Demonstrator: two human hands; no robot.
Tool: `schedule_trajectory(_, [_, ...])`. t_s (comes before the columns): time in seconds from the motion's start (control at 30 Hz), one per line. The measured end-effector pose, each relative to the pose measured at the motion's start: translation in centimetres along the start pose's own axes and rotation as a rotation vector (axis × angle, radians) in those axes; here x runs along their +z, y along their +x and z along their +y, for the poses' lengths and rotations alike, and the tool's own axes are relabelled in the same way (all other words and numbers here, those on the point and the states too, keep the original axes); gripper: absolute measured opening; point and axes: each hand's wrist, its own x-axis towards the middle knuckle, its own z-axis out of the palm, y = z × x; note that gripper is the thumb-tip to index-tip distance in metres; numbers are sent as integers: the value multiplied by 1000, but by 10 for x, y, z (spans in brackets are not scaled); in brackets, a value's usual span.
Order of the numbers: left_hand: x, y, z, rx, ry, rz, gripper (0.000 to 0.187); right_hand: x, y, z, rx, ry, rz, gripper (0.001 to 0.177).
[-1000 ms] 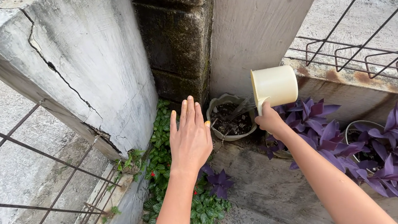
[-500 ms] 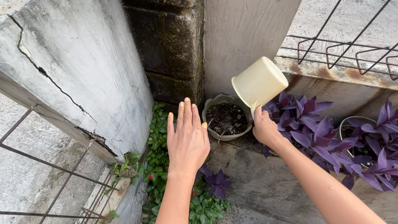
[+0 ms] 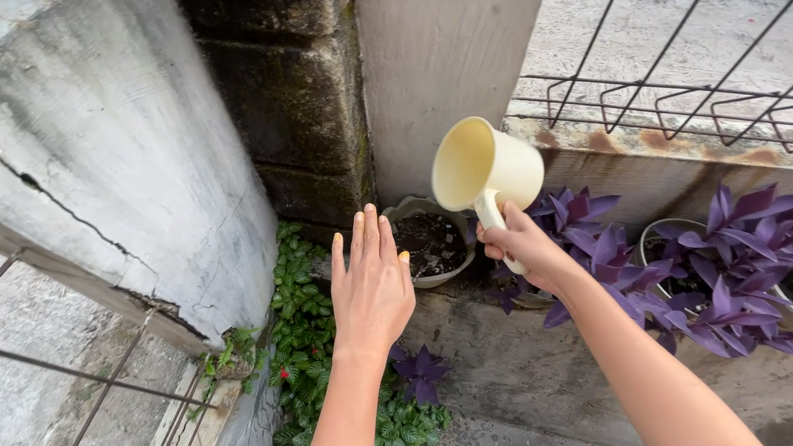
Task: Watering several potted plants arranged along an outdoor wall using a water dipper filled from a bucket.
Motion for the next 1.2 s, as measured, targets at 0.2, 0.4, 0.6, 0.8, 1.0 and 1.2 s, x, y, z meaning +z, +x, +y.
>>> schedule_trajectory(0.2, [6,7,17,52,-11,-37,60,-12,-44,-37,2,476,32,28])
schedule_trajectory(0.4, [12,22,49,135,-46,-74,60,-37,-84,-43,-78,583,61,19])
schedule_trajectory(0.6, [33,35,101,271,-160,-58,60,-79,-124,-36,-131,637,173,18])
schedule_trajectory(0.8, [50,42,164,427,-223,-73,60,-118,-177,-25,-146,625,350,17])
schedule_trajectory(1.0, [63,44,232,559,-292,-86,59,-161,-224,-14,-212,674,452,19])
schedule_trajectory(1.2, [80,41,299,688,-315,-98,59,-209,-266,15,-259,722,579,18])
